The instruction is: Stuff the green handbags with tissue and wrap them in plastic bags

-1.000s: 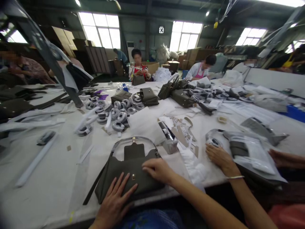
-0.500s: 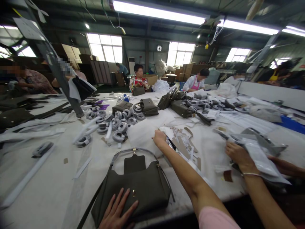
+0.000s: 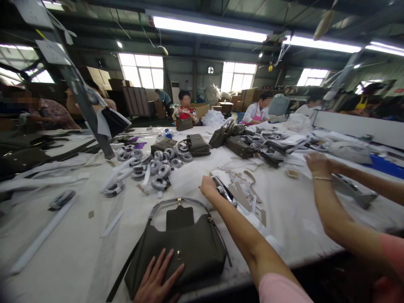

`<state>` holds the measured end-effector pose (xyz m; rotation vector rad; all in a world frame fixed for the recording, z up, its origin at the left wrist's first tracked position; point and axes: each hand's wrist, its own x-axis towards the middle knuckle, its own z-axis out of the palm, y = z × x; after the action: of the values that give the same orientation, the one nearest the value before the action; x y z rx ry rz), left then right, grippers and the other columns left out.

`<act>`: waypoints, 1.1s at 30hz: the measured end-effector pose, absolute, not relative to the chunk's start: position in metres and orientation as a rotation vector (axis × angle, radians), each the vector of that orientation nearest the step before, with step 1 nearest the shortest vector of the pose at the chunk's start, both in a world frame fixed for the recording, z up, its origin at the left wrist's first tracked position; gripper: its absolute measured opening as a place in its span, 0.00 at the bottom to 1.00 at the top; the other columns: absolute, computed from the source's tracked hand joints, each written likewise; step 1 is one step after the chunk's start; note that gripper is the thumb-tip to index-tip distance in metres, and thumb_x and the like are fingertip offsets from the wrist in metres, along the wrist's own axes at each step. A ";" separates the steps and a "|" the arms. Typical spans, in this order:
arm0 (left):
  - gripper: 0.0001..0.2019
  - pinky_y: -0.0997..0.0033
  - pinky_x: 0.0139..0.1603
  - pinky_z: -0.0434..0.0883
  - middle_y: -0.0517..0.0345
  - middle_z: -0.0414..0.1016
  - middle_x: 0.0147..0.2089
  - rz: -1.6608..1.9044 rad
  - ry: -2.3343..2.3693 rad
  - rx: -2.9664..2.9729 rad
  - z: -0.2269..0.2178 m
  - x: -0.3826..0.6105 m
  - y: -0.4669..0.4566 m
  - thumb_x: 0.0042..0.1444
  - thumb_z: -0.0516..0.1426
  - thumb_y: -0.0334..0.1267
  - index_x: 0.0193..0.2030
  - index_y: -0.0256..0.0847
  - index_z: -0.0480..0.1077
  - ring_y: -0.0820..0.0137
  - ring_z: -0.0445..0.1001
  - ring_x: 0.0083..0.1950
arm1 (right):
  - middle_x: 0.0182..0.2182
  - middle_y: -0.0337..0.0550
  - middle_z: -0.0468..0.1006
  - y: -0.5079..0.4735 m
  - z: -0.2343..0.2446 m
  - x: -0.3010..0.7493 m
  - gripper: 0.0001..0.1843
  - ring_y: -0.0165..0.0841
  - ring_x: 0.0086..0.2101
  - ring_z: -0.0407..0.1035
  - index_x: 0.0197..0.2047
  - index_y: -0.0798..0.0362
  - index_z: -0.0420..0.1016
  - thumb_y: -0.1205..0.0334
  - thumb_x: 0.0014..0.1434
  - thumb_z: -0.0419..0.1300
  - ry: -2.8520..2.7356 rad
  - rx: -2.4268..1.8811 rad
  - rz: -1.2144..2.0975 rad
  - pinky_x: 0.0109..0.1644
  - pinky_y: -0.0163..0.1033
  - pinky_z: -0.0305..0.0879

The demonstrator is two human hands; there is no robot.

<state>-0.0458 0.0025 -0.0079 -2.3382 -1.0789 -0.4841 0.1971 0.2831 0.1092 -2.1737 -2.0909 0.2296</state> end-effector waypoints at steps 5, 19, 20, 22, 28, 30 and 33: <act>0.36 0.54 0.60 0.65 0.49 0.69 0.64 -0.457 -1.049 -2.272 -0.013 -0.047 0.006 0.57 0.58 0.53 0.71 0.57 0.54 0.52 0.67 0.63 | 0.52 0.49 0.73 0.294 0.111 0.189 0.18 0.39 0.48 0.72 0.55 0.55 0.70 0.55 0.66 0.60 -2.057 -2.301 0.323 0.51 0.50 0.72; 0.32 0.52 0.61 0.67 0.50 0.70 0.64 -0.523 -1.165 -2.232 -0.038 -0.041 0.005 0.59 0.59 0.48 0.69 0.63 0.55 0.53 0.67 0.65 | 0.47 0.47 0.76 0.304 0.132 0.187 0.15 0.37 0.45 0.73 0.49 0.56 0.74 0.54 0.65 0.61 -2.217 -2.178 0.329 0.49 0.48 0.71; 0.33 0.52 0.60 0.67 0.49 0.70 0.63 -0.515 -1.132 -2.245 -0.035 -0.042 0.005 0.58 0.59 0.49 0.70 0.62 0.55 0.53 0.67 0.65 | 0.45 0.47 0.77 0.301 0.138 0.187 0.14 0.38 0.44 0.73 0.46 0.55 0.76 0.53 0.64 0.61 -2.245 -2.115 0.296 0.49 0.47 0.70; 0.34 0.54 0.58 0.68 0.49 0.70 0.64 -0.505 -1.078 -2.270 -0.027 -0.045 0.006 0.58 0.59 0.53 0.70 0.59 0.55 0.52 0.68 0.64 | 0.42 0.47 0.79 0.292 0.151 0.188 0.12 0.39 0.47 0.71 0.41 0.53 0.77 0.53 0.63 0.61 -2.296 -1.951 0.197 0.52 0.45 0.67; 0.38 0.52 0.62 0.65 0.49 0.59 0.72 -0.460 -1.194 -2.386 -0.003 -0.043 -0.004 0.55 0.61 0.46 0.71 0.57 0.52 0.51 0.60 0.69 | 0.41 0.44 0.79 0.231 0.180 0.184 0.10 0.37 0.49 0.68 0.41 0.51 0.78 0.57 0.66 0.56 -2.485 -1.315 -0.062 0.61 0.44 0.54; 0.38 0.51 0.64 0.63 0.49 0.54 0.74 -0.448 -1.257 -2.430 0.004 -0.041 -0.009 0.56 0.61 0.43 0.72 0.57 0.50 0.50 0.57 0.71 | 0.39 0.44 0.78 0.197 0.178 0.181 0.10 0.35 0.42 0.70 0.44 0.50 0.78 0.60 0.66 0.55 -2.600 -1.081 -0.076 0.53 0.40 0.59; 0.38 0.48 0.66 0.61 0.50 0.49 0.75 -0.456 -1.351 -2.512 0.010 -0.038 -0.013 0.58 0.60 0.39 0.72 0.58 0.49 0.50 0.53 0.73 | 0.39 0.42 0.77 0.142 0.165 0.175 0.13 0.33 0.37 0.71 0.50 0.47 0.76 0.64 0.64 0.56 -2.772 -1.016 0.053 0.40 0.35 0.61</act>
<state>-0.0376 -0.0126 0.0104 -2.5125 -1.3513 -0.4559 0.1753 0.1417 0.1655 -1.0158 -2.7719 0.0526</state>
